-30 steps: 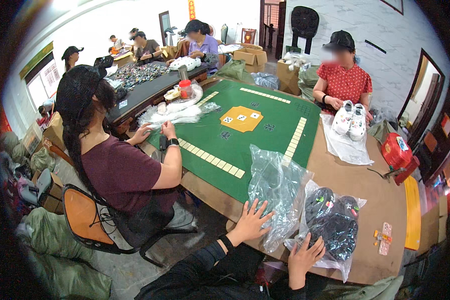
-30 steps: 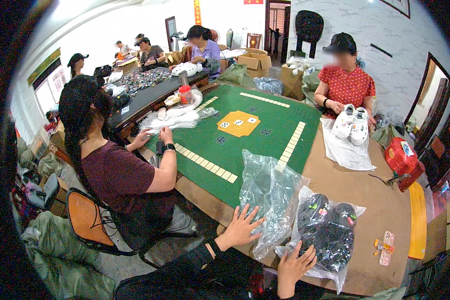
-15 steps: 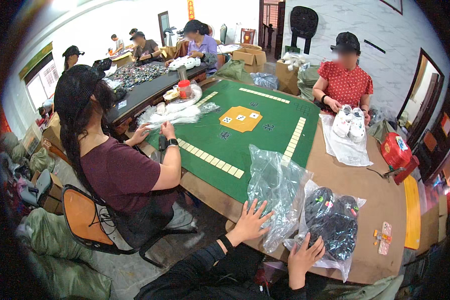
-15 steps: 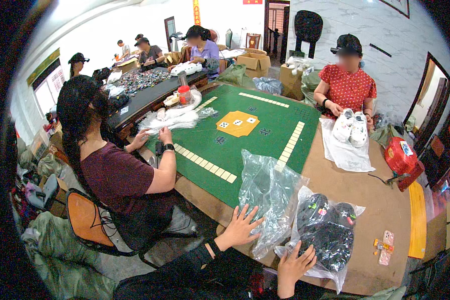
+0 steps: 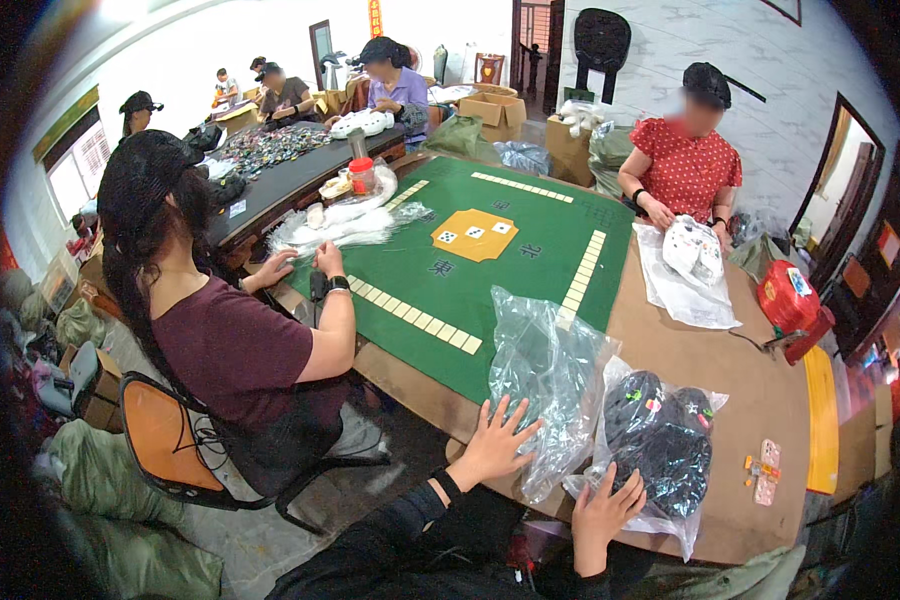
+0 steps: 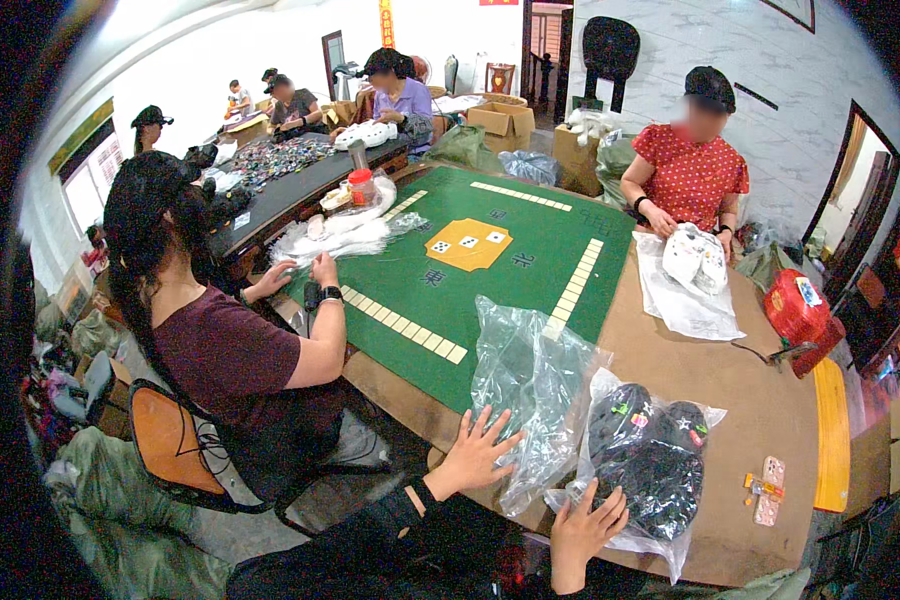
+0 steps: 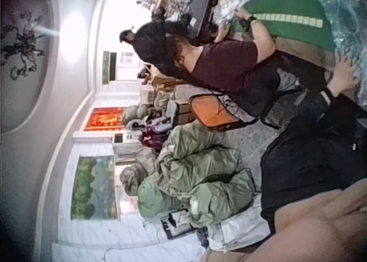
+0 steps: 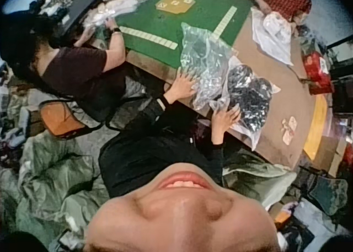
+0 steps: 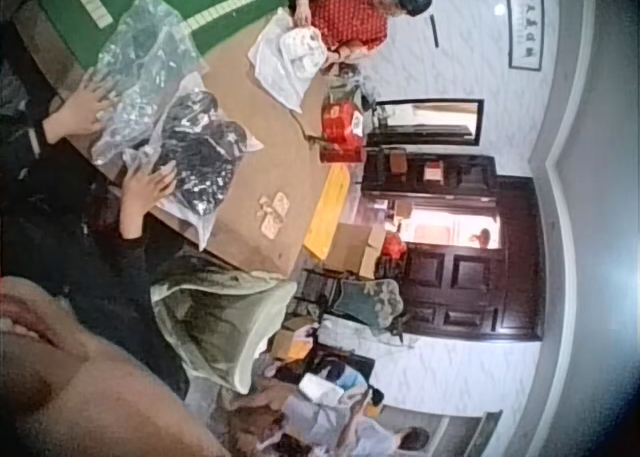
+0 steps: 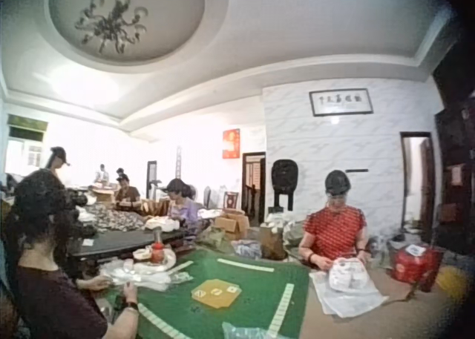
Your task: Packing clogs into plastic shipping bags.
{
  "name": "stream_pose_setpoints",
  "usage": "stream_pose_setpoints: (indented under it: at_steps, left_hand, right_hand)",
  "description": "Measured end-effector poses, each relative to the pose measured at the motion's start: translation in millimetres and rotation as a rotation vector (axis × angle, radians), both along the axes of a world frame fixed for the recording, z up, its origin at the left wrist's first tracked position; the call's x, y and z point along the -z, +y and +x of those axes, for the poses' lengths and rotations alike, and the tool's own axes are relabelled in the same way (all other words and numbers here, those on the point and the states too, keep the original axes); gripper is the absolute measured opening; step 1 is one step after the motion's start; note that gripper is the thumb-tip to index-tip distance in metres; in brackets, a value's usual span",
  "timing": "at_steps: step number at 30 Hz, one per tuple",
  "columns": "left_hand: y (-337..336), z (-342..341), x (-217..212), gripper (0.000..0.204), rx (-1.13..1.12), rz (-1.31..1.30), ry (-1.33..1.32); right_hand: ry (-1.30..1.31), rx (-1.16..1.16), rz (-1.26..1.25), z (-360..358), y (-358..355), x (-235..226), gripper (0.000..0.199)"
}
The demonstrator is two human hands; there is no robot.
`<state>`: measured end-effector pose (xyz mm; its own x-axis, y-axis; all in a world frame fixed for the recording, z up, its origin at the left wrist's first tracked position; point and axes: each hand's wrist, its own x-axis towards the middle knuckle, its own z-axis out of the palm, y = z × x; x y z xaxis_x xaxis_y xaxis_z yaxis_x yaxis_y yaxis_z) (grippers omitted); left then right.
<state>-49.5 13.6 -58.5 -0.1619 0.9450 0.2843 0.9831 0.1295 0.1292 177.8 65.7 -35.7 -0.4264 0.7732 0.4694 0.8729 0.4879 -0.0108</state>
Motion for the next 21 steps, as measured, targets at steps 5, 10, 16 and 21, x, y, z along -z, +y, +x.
stream_pose_setpoints:
  at_steps: [5,10,16,21]
  left_hand:
    - [3.0,0.4,0.6,0.061,0.012,0.031,-0.038]
    - [-0.5,-0.6,1.4,0.062,0.005,0.057,-0.029]
    - [1.5,0.5,1.1,0.060,0.011,0.059,-0.038]
    - [1.0,0.4,-0.1,0.059,-0.005,0.009,-0.018]
  right_hand:
    - [-0.012,0.013,-0.003,1.1,0.2,-3.5,0.063]
    - [0.017,-0.024,0.020,-0.8,-0.8,-2.1,0.065]
    - [0.034,-0.029,0.012,-0.2,-0.2,-4.4,0.060]
    - [0.034,-0.036,0.021,-0.4,-0.5,-4.4,0.060]
